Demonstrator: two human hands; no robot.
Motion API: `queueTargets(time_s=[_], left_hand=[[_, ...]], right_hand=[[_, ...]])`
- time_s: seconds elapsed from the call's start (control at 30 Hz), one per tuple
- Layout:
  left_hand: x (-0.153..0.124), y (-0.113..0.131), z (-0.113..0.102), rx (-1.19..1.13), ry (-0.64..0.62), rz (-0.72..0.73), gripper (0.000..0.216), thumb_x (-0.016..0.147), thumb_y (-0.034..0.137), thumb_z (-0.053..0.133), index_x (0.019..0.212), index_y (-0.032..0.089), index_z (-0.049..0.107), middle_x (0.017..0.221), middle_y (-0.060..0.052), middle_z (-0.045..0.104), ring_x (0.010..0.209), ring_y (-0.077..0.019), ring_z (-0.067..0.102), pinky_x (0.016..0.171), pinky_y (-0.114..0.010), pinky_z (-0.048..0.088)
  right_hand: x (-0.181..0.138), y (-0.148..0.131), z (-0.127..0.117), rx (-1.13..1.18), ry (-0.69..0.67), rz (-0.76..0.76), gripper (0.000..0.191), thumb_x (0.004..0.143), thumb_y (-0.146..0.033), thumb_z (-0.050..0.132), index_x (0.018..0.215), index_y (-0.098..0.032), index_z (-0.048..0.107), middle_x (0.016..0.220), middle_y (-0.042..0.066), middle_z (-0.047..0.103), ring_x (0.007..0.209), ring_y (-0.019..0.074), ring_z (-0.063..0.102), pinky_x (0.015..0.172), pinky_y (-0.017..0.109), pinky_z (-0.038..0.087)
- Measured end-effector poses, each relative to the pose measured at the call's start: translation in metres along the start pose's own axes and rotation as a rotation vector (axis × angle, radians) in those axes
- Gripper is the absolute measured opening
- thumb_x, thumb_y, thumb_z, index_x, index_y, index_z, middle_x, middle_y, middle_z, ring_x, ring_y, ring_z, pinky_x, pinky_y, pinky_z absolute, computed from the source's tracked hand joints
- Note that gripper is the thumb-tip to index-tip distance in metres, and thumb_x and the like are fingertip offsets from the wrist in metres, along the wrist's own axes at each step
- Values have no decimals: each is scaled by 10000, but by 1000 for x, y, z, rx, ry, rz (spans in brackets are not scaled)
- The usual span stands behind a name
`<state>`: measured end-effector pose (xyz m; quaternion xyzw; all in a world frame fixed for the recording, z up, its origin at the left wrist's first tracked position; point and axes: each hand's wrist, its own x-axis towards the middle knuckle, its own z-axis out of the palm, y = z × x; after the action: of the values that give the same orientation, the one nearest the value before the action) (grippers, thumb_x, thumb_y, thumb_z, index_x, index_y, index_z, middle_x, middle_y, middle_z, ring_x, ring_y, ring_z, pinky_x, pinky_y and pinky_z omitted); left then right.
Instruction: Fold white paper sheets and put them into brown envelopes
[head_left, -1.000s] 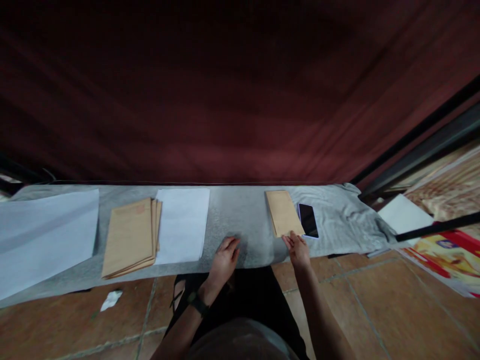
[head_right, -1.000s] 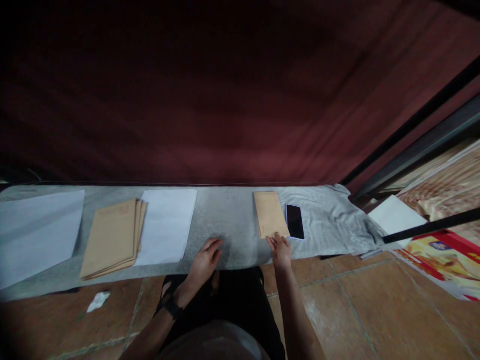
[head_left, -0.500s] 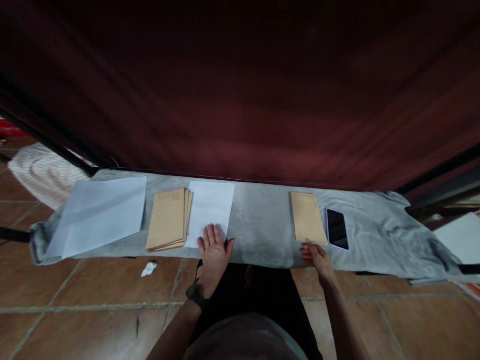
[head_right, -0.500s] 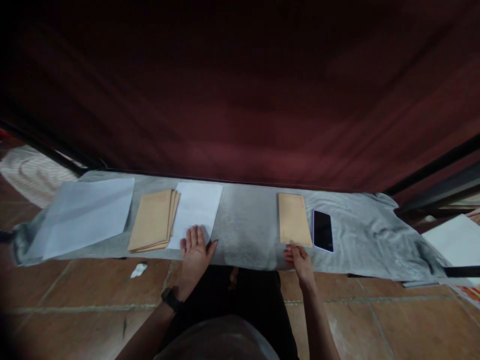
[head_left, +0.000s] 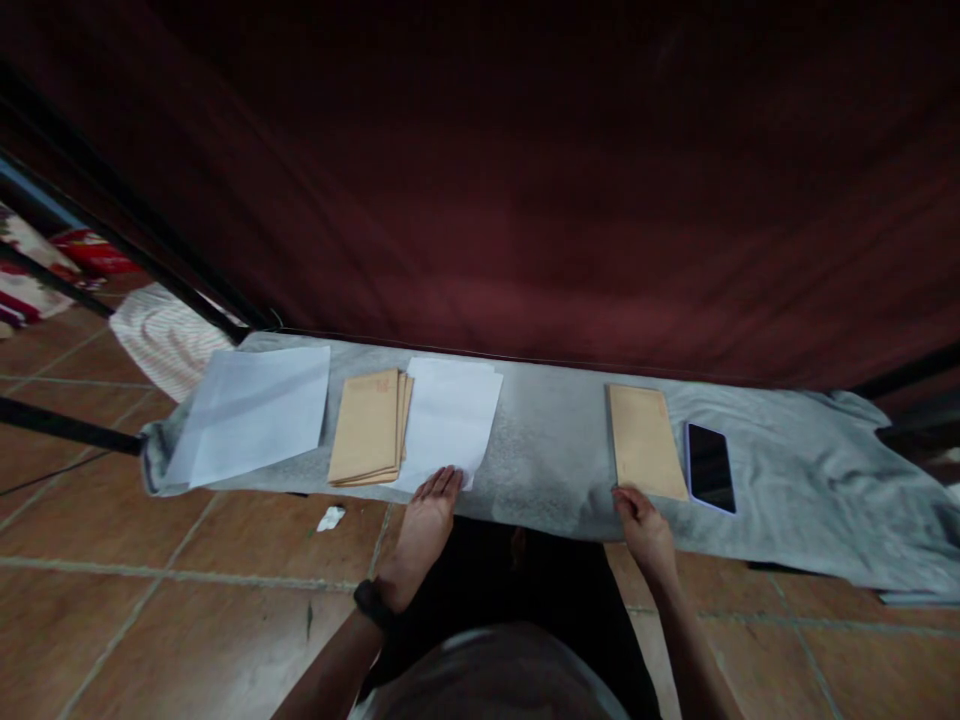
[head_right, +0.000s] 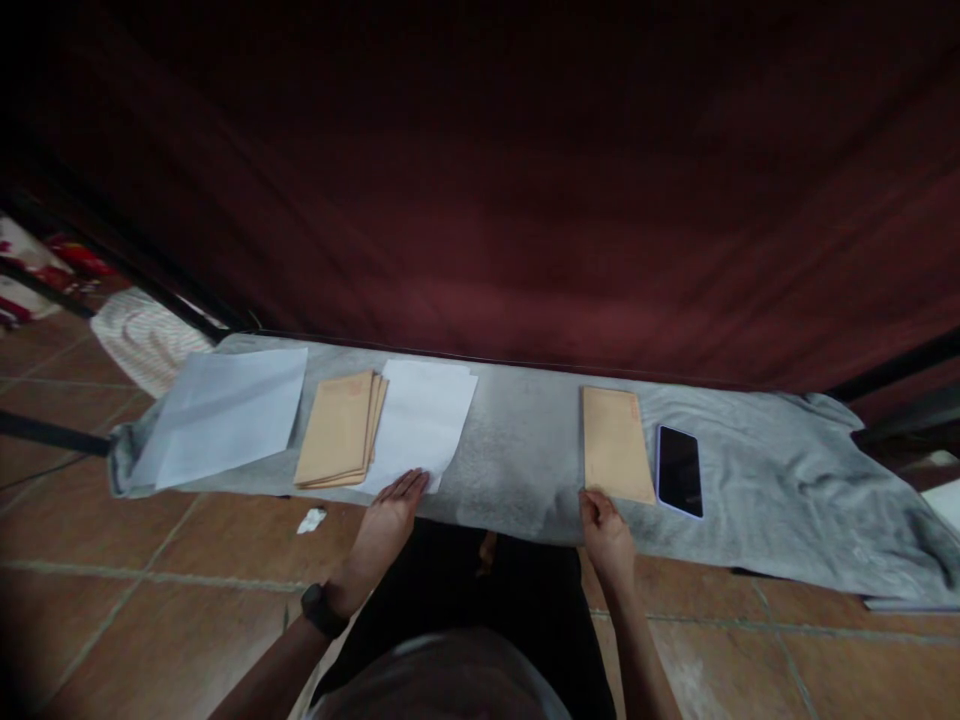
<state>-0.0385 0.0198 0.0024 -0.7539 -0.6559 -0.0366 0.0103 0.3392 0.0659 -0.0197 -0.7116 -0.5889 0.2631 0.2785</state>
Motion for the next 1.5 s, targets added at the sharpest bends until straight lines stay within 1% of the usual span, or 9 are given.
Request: queueTargets(time_s=[0.17, 0.3, 0.5, 0.7, 0.83, 1.03, 1.23, 1.4, 1.5], left_hand=[[17, 27, -15, -95, 194, -4, 469, 922, 44, 412, 1345, 159, 577, 1341, -108, 655, 1237, -241, 609, 1071, -412, 468], [41, 60, -22, -145, 311, 41, 329, 944, 78, 459, 1211, 149, 638, 1199, -113, 713, 1104, -248, 660, 989, -408, 510], [44, 99, -16, -167, 320, 212, 285, 935, 63, 496, 1151, 160, 655, 1132, -98, 727, 1037, -223, 672, 933, -375, 525], [28, 133, -1, -217, 284, 356, 261, 990, 179, 500, 1209, 176, 643, 1231, -85, 703, 1133, -225, 649, 1007, -388, 491], [27, 130, 8, -255, 293, 338, 307, 1000, 308, 536, 1269, 185, 616, 1311, -89, 669, 1248, -237, 591, 1089, -422, 442], [31, 110, 21, -202, 232, 262, 357, 995, 293, 539, 1331, 180, 579, 1419, -102, 596, 1304, -247, 553, 1099, -427, 442], [32, 103, 23, -193, 186, 222, 310, 1006, 263, 494, 1280, 171, 607, 1420, -119, 591, 1329, -251, 538, 1098, -442, 451], [34, 101, 20, -203, 165, 215, 351, 1018, 299, 464, 1316, 163, 589, 1445, -127, 571, 1333, -264, 537, 1089, -456, 463], [44, 102, 18, -213, 171, 214, 408, 1024, 295, 430, 1389, 143, 531, 1507, -127, 509, 1413, -261, 451, 1153, -470, 402]], right_hand=[[4, -6, 10, 202, -66, 44, 484, 869, -585, 484, 1025, -188, 713, 941, 115, 764, 869, 273, 710, 822, 408, 550], [8, -36, 35, 526, -152, 84, 549, 800, -694, 575, 962, -188, 712, 898, 113, 759, 751, 243, 702, 681, 371, 578], [14, -83, 67, 789, -266, 187, 571, 737, -733, 634, 960, -218, 734, 888, 86, 772, 713, 241, 706, 638, 375, 587], [24, -86, 72, 690, -172, 141, 448, 647, -603, 715, 844, -201, 713, 848, 68, 756, 786, 229, 679, 714, 336, 547], [37, -69, 64, 626, -108, 135, 430, 642, -583, 671, 813, -190, 695, 790, 60, 729, 739, 210, 644, 694, 320, 512], [56, -41, 52, 533, -50, 138, 457, 625, -619, 635, 804, -201, 686, 740, 44, 709, 719, 216, 628, 675, 324, 492], [58, -40, 59, 423, -43, 77, 385, 709, -568, 594, 791, -200, 673, 701, 40, 684, 715, 214, 618, 694, 332, 489], [52, -43, 57, 332, -33, 16, 385, 834, -453, 537, 1052, -170, 681, 891, 87, 723, 851, 252, 666, 800, 363, 511], [45, -48, 53, 89, 86, -90, 487, 919, -399, 475, 1324, -150, 577, 1142, 160, 693, 1066, 296, 647, 932, 428, 502]])
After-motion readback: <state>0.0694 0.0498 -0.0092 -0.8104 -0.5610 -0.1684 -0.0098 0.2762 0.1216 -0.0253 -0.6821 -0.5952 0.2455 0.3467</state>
